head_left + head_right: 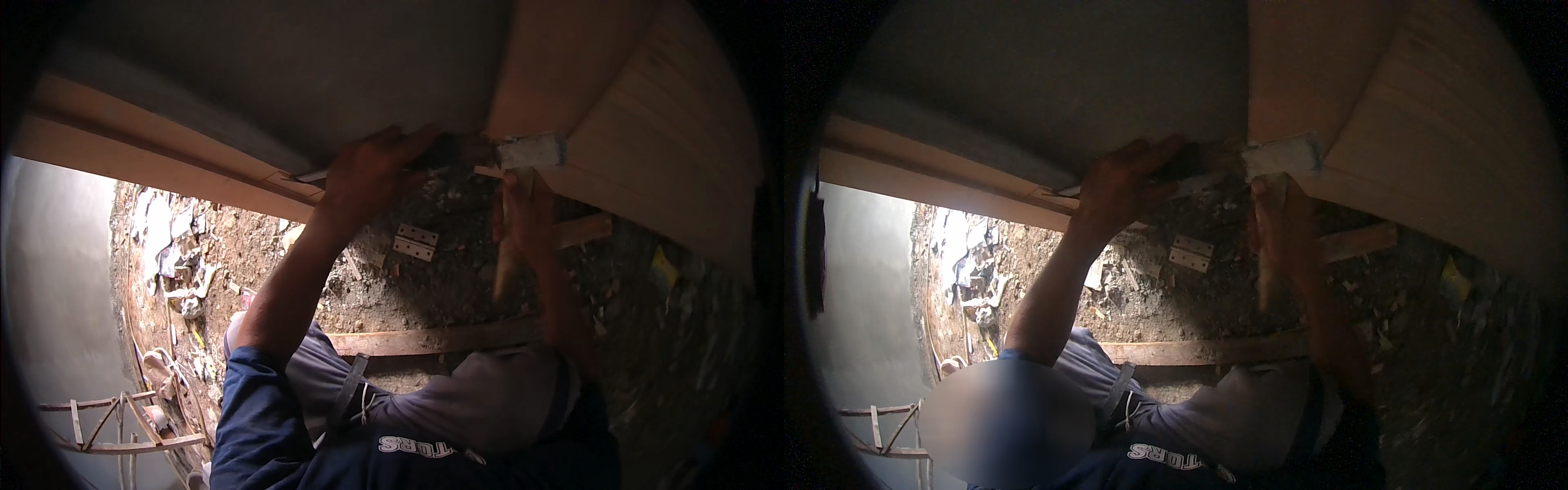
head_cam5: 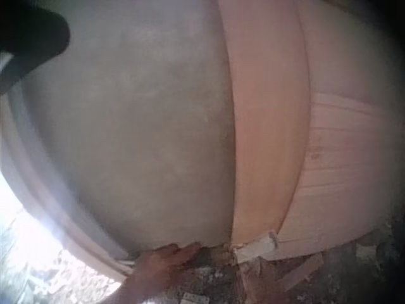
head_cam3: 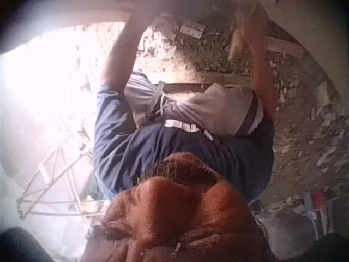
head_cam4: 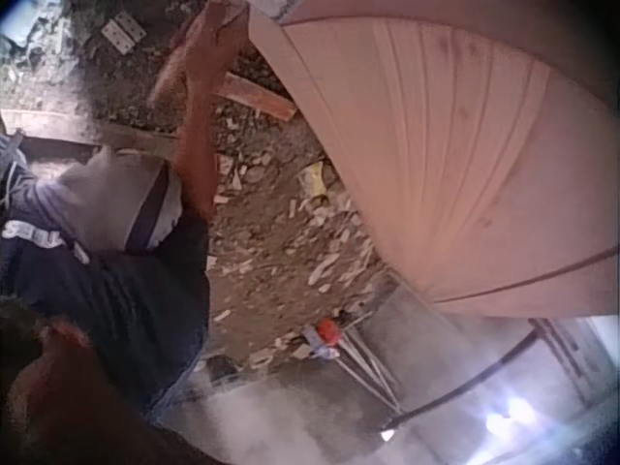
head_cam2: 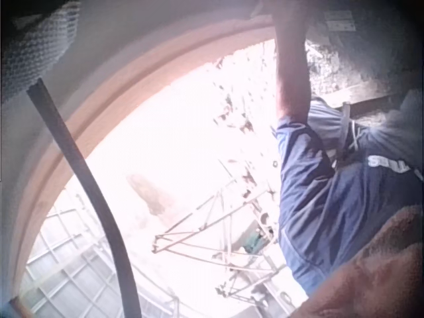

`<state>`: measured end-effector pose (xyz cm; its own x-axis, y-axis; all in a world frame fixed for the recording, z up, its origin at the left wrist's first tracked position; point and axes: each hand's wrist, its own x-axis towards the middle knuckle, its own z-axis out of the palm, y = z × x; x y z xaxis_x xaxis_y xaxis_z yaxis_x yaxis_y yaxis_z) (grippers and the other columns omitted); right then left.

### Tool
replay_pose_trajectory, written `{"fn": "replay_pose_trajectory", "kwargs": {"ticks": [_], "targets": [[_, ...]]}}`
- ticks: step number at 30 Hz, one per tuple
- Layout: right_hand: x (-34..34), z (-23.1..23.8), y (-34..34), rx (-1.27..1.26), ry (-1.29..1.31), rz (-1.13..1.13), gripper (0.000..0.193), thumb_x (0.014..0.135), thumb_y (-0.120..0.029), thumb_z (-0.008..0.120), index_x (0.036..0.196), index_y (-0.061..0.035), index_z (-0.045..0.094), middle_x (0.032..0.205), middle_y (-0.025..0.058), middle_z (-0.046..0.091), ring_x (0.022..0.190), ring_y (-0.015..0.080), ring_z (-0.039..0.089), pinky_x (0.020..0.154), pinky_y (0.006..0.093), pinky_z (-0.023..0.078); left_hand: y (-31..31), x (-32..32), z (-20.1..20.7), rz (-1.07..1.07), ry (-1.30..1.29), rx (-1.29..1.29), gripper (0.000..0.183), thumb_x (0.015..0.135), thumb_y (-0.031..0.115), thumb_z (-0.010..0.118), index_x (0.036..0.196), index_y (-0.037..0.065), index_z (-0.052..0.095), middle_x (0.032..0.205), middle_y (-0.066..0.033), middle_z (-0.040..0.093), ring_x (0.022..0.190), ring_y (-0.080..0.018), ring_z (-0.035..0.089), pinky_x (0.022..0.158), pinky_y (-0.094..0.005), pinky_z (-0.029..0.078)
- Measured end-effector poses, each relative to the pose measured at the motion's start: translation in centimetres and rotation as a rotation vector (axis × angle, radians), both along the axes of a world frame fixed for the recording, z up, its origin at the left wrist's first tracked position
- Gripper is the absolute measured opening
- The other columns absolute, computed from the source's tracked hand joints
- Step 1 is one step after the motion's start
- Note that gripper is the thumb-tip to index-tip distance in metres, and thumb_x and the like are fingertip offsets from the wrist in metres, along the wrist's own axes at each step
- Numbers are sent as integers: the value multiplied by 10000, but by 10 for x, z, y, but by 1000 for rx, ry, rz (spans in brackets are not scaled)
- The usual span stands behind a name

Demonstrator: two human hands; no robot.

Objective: The person is installing a wooden door frame by chiseling and hammering a metal hinge into place. They use a chisel and hammer to secure the hinge and adjust the wood as needed.

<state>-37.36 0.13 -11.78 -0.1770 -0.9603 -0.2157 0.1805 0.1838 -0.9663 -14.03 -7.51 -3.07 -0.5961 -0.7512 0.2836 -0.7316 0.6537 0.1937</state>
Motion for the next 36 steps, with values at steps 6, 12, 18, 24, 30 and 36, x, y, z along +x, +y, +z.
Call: {"fn": "replay_pose_trajectory", "kwargs": {"ticks": [6,12,18,24,30,36], "targets": [[-22,-104,-5,-373,440,-288,398,1012,-425,479,1053,-31,513,686,87,554,525,222,562,466,375,497,-4,-16,-5,-104,76,-59,649,734,253,798,1336,270,558,973,-84,655,866,-290,690,715,-407,579],[-1,-1,23,-115,-6,34,340,1005,-337,510,1072,-4,508,701,108,576,560,214,581,482,358,492,5,14,-19,-99,-220,-228,514,751,240,795,1237,200,633,880,-84,674,757,-251,688,638,-370,574],[-12,-11,41,-108,-198,-203,374,994,-377,534,1071,-14,485,664,92,548,499,209,554,447,350,480,36,37,-12,-415,-43,-233,447,754,279,793,1174,192,665,803,-45,661,717,-215,678,608,-369,569],[-16,-10,46,-198,-186,-202,398,996,-425,519,1046,-31,489,646,92,539,458,221,542,438,349,480,2,-7,-8,-7,30,-159,511,773,256,734,1268,254,607,775,-38,603,726,-238,676,574,-387,550],[-15,-15,48,-210,-146,-218,402,1012,-433,479,1036,-32,494,648,98,544,458,226,543,443,359,478,12,11,-21,-172,-184,-276,360,828,293,738,1162,180,665,737,-38,635,644,-180,656,537,-354,542],[-10,-24,47,-195,-199,-262,445,998,-486,491,1045,-43,483,658,94,538,463,223,538,443,368,478,15,14,-26,-251,39,-437,593,700,249,779,1271,232,620,796,-20,611,674,-196,639,547,-358,530]]}}
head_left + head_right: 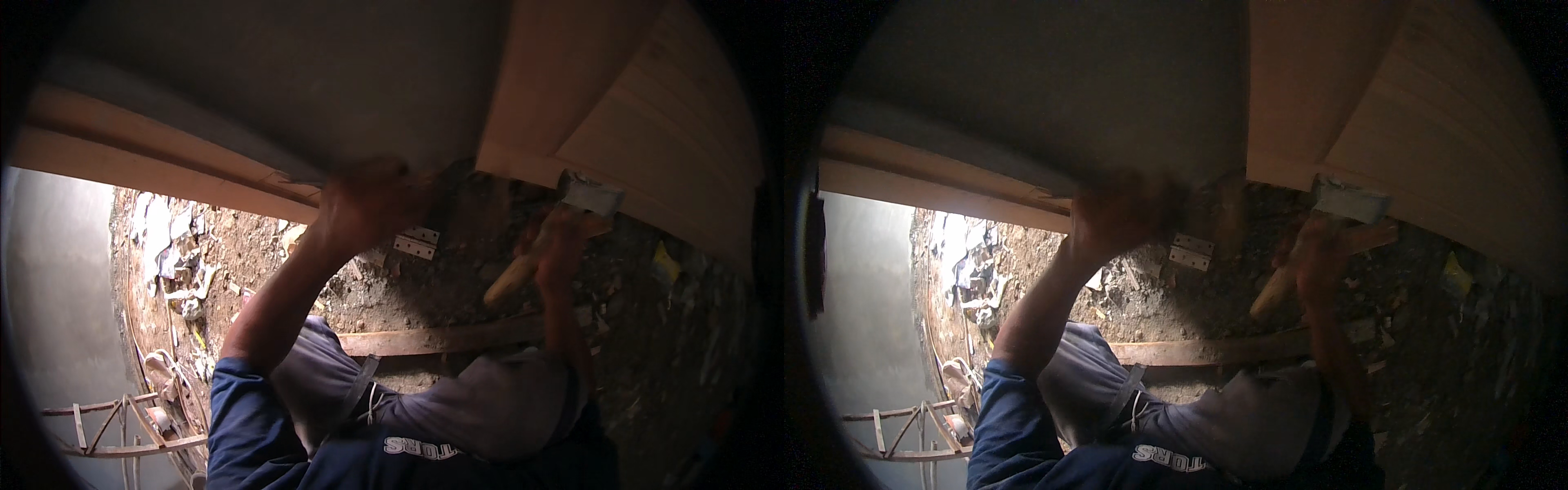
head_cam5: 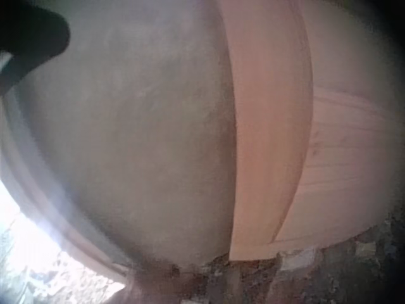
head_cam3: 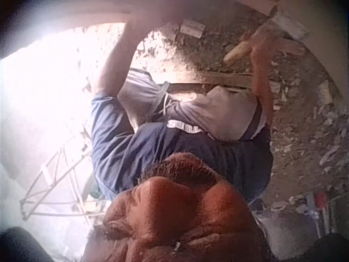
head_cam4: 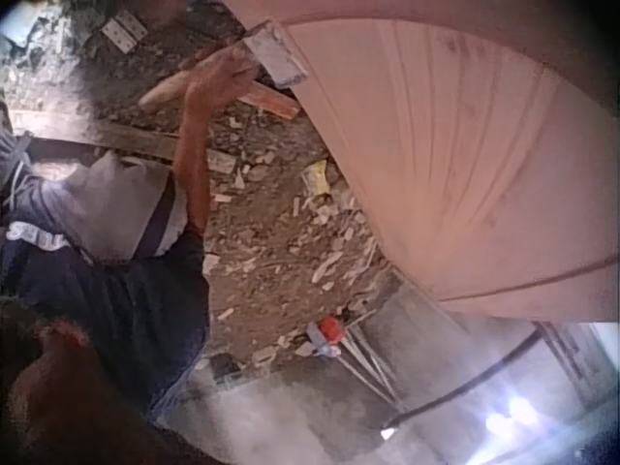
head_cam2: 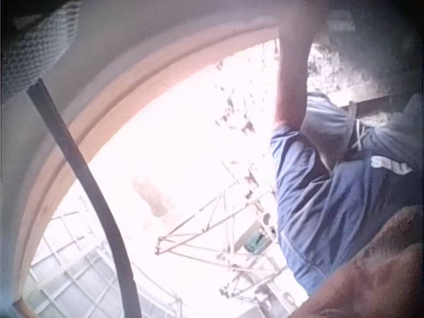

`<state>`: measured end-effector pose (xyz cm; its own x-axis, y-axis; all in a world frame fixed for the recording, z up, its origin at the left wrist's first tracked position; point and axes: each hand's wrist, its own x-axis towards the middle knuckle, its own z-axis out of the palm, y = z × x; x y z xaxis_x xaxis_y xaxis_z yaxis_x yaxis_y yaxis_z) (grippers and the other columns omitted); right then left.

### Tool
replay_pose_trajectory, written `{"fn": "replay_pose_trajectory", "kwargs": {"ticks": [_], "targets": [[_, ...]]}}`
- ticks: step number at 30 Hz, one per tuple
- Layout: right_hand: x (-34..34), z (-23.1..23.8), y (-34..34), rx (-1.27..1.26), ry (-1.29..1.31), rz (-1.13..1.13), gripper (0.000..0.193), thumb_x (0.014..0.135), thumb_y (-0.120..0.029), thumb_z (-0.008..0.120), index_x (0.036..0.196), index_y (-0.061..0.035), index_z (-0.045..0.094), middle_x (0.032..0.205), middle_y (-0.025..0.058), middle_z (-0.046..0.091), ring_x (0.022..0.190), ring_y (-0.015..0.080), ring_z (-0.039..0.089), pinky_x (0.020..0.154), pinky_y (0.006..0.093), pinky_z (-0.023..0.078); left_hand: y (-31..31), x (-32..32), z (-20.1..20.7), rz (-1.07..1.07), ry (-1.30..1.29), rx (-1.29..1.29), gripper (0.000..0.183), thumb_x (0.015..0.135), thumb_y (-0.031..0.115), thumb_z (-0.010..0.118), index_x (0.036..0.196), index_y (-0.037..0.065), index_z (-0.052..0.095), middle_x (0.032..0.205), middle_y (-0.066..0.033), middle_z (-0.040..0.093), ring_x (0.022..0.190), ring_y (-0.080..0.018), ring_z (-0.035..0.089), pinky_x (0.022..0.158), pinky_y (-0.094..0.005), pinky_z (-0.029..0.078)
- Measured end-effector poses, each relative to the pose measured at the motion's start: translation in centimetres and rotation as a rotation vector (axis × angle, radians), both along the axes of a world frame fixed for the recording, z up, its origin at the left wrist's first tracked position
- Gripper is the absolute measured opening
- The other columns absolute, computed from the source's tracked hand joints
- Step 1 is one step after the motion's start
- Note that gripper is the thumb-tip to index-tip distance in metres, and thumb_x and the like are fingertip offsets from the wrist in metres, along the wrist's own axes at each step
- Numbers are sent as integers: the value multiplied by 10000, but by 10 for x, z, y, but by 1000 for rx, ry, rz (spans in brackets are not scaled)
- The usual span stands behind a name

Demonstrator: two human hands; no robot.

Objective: The person is installing a wooden door frame by chiseling and hammering a metal hinge into place. They use a chisel and hammer to secure the hinge and adjust the wood as needed.

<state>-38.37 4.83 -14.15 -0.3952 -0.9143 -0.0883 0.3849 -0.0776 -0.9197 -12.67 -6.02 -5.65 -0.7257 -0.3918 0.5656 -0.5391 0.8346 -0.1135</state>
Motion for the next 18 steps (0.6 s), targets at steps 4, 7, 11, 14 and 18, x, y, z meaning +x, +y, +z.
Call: {"fn": "replay_pose_trajectory", "kwargs": {"ticks": [4,7,11,14,18], "targets": [[-5,2,-1,-39,31,34,473,987,-514,502,1047,-45,475,669,92,539,470,218,539,439,376,478,-12,-28,23,18,169,272,610,692,267,816,1264,177,624,850,-51,639,720,-214,664,602,-365,561],[-3,8,2,6,41,8,475,989,-507,502,1054,-37,480,668,95,539,474,221,544,439,378,482,-5,-29,16,11,92,308,611,701,252,838,1258,109,631,883,-86,676,732,-216,680,623,-358,576],[-3,3,4,20,-7,18,374,996,-398,523,1051,-28,525,668,103,570,490,216,571,454,363,506,-8,-17,-3,32,63,375,669,683,275,837,1299,180,594,873,-73,637,738,-236,673,642,-367,578],[-5,-6,1,-19,35,29,453,997,-473,506,1057,-24,500,667,108,548,459,228,548,435,366,489,-6,-18,-2,75,31,406,682,684,285,835,1311,209,578,875,-72,622,748,-252,674,654,-378,582],[-2,-8,0,-68,41,40,430,1000,-452,514,1053,-26,501,662,108,550,457,226,547,429,364,485,-6,-19,-1,114,15,400,685,682,274,836,1312,202,576,887,-81,627,755,-260,676,654,-382,583]]}}
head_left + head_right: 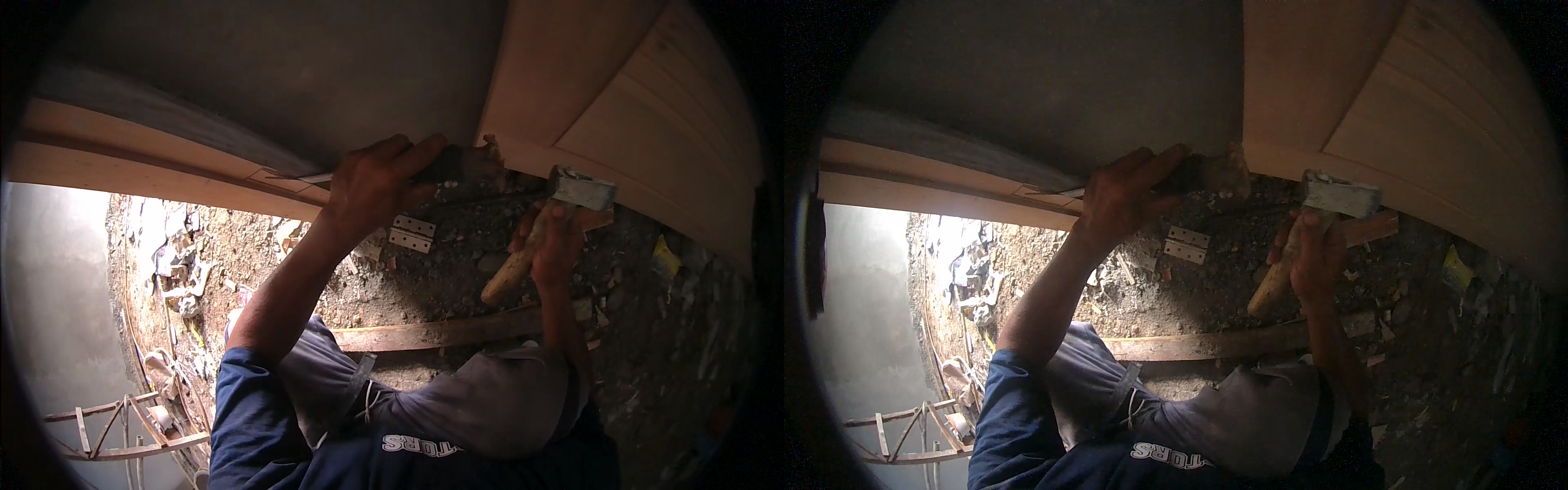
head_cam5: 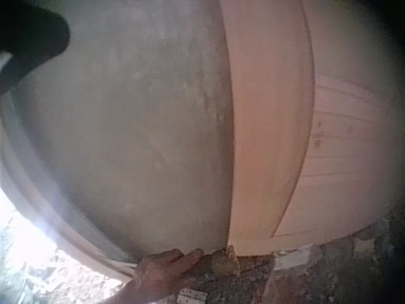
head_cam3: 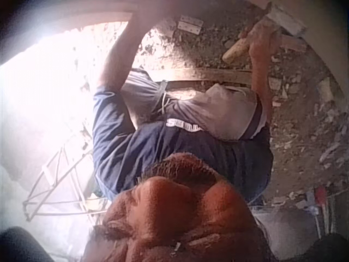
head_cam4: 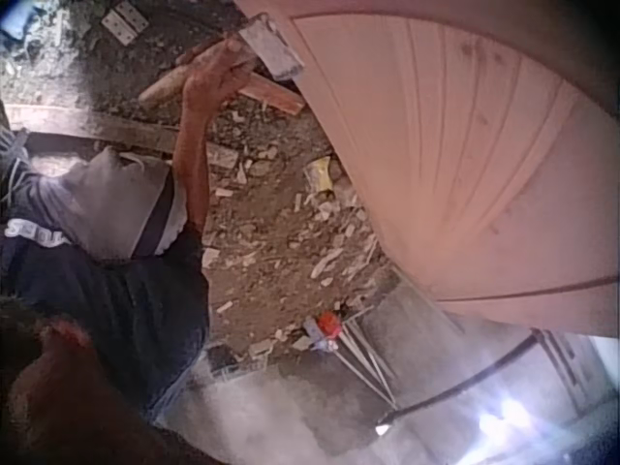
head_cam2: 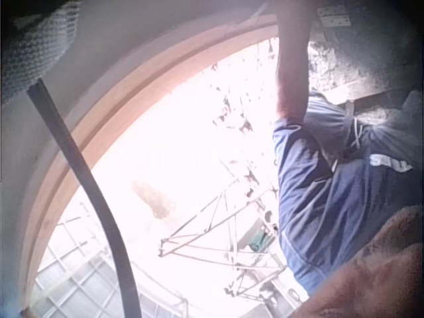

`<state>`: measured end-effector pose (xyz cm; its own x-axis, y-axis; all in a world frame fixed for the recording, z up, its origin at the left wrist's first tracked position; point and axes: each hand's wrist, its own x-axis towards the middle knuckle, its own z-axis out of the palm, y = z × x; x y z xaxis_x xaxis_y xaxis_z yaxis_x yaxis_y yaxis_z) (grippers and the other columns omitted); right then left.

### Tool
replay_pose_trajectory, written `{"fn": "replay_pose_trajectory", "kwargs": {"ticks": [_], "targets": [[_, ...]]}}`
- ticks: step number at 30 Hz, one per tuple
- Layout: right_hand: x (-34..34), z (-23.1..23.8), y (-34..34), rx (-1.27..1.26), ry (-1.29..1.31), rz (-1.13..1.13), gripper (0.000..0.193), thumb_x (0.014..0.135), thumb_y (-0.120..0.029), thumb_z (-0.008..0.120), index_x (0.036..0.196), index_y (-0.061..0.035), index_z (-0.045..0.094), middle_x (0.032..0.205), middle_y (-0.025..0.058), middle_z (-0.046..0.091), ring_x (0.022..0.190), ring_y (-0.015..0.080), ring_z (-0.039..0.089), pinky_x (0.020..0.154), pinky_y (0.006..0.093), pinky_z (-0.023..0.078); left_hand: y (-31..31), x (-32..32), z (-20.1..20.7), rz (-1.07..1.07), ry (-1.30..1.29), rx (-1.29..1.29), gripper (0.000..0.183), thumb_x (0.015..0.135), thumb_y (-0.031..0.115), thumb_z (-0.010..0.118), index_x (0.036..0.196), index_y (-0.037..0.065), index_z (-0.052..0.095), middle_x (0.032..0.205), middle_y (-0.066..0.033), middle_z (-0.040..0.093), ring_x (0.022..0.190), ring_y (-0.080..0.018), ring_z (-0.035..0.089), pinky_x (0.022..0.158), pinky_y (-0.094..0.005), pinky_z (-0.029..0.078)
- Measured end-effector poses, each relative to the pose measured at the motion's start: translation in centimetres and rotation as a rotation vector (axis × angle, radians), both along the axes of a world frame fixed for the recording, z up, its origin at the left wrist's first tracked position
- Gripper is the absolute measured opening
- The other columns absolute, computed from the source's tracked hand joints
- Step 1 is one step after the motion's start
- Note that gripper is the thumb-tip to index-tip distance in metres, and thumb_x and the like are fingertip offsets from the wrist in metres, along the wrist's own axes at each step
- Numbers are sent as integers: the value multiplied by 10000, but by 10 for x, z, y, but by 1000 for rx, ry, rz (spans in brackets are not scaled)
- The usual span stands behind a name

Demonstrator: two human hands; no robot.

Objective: The person is installing a wooden door frame by chiseling and hammering a metal hinge into place. They use a chisel and hammer to secure the hinge and adjust the wood as needed.

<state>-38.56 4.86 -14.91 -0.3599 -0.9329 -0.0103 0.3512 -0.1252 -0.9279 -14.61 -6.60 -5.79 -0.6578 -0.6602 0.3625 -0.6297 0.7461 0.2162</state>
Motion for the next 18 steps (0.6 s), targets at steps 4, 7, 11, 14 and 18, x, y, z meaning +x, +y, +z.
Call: {"fn": "replay_pose_trajectory", "kwargs": {"ticks": [4,7,11,14,18], "targets": [[2,-2,0,-12,40,24,456,1003,-485,489,1061,-32,499,676,103,554,472,222,546,444,361,486,0,2,1,-19,27,-1,692,680,263,838,1316,202,572,892,-79,629,760,-257,679,651,-385,582],[-2,-7,3,68,6,-5,458,1006,-499,454,1077,-49,508,708,90,556,506,218,546,469,368,488,-1,4,-1,-21,28,-10,695,686,257,835,1324,205,564,890,-74,629,762,-254,679,653,-385,583],[-14,5,2,-62,-269,-180,345,1009,-388,482,1126,-64,502,737,71,559,532,209,562,484,387,514,-2,3,-6,-27,16,-25,701,691,250,829,1335,216,556,892,-67,628,762,-253,676,654,-379,583],[-7,3,-5,-39,-203,-237,392,1004,-459,459,1101,-83,516,736,65,552,539,205,544,490,387,495,-1,2,-4,-24,-7,-11,696,694,253,824,1335,222,555,897,-64,628,767,-249,676,657,-378,582],[13,-3,-20,161,60,140,401,1005,-466,485,1097,-78,519,747,44,559,556,189,555,523,364,519,1,3,0,4,-58,-5,667,712,263,811,1327,222,556,900,-65,625,779,-252,676,657,-385,578]]}}
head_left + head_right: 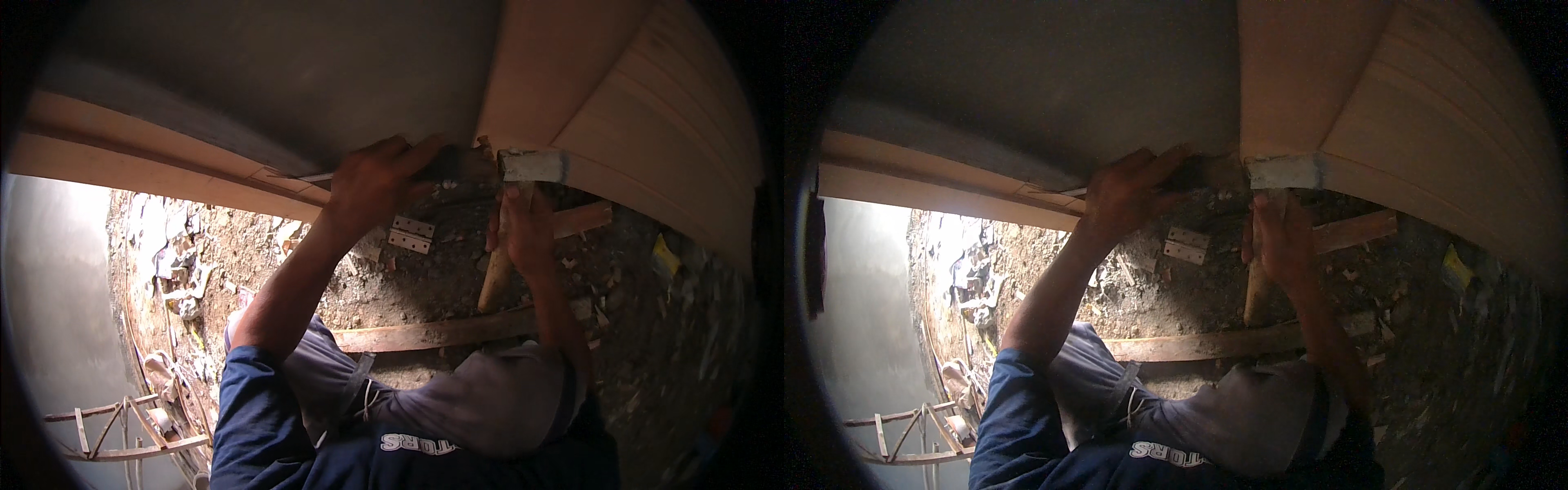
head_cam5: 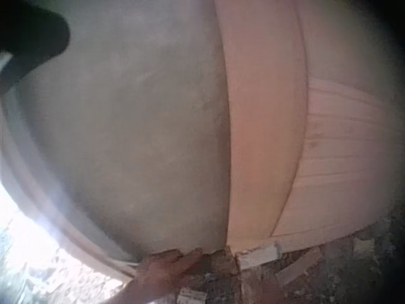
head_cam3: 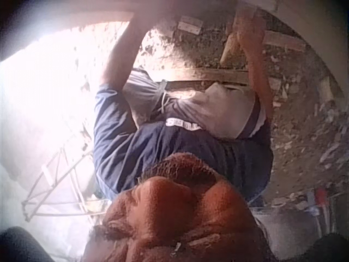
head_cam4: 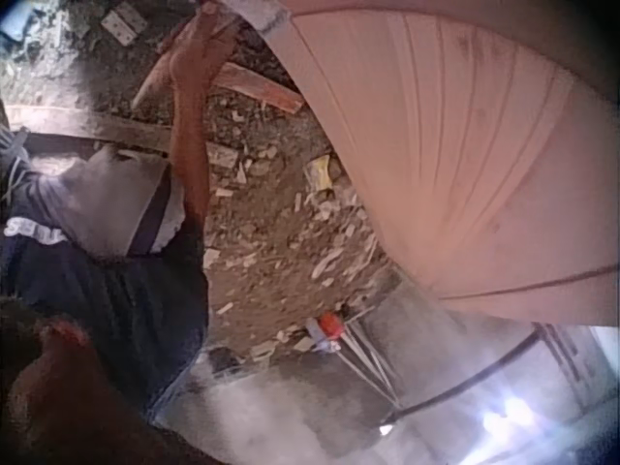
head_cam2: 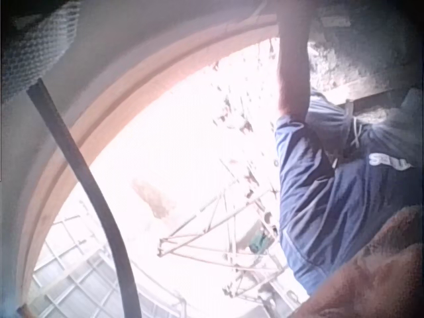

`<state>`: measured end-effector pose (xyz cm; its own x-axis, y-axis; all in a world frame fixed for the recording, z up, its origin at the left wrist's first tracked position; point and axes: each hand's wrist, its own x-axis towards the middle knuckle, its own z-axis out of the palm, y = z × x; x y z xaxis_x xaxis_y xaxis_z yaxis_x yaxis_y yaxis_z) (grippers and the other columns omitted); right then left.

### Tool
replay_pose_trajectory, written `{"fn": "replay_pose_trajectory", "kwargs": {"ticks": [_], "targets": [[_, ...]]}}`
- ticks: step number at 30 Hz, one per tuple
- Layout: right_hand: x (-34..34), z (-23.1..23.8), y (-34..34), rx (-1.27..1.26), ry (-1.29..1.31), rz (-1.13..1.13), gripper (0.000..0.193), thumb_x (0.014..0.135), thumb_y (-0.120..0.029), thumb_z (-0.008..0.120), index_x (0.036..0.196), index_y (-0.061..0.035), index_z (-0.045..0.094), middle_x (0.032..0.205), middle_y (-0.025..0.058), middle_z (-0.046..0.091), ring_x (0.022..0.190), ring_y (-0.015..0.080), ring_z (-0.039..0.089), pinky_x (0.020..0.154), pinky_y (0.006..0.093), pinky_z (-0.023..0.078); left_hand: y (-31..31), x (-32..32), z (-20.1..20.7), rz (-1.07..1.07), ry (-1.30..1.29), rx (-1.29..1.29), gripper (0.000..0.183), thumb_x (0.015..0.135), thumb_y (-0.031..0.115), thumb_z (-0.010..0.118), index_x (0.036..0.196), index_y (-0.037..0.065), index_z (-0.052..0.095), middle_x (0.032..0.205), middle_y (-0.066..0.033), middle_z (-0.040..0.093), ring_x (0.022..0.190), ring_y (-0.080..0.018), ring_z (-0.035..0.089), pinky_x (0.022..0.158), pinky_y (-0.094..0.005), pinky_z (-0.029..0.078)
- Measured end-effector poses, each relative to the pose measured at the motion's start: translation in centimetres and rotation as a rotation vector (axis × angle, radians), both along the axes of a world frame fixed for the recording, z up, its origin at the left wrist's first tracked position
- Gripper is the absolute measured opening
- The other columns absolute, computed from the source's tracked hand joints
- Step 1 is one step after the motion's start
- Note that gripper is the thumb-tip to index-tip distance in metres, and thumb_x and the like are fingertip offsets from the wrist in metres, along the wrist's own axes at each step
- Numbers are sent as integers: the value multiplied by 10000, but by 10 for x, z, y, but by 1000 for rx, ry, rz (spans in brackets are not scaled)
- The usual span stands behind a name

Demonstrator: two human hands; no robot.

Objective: The person is installing a wooden door frame by chiseling and hammering a metal hinge into place. They use a chisel and hammer to secure the hinge and adjust the wood as needed.

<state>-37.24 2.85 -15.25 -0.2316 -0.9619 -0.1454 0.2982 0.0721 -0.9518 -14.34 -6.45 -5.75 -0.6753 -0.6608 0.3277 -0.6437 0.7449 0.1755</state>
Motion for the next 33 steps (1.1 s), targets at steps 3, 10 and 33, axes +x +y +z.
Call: {"fn": "replay_pose_trajectory", "kwargs": {"ticks": [3,10,33], "targets": [[-11,4,2,64,-58,30,401,1007,-464,488,1096,-74,519,771,29,565,595,172,571,552,338,532,-1,3,-4,24,6,-27,658,721,265,806,1329,228,555,907,-65,624,794,-259,676,659,-387,574],[-36,13,1,-33,-142,-353,400,1014,-460,475,1122,-79,527,825,35,590,656,157,597,576,321,538,-7,-10,-3,43,20,-5,673,719,236,814,1346,240,569,964,-75,662,814,-258,690,664,-389,582],[3,-16,-7,-89,98,-64,372,1014,-413,491,1001,-42,502,663,73,540,471,198,549,440,355,470,-10,-5,-4,70,-3,-29,660,718,260,814,1325,268,557,933,-58,646,799,-269,689,647,-384,578]]}}
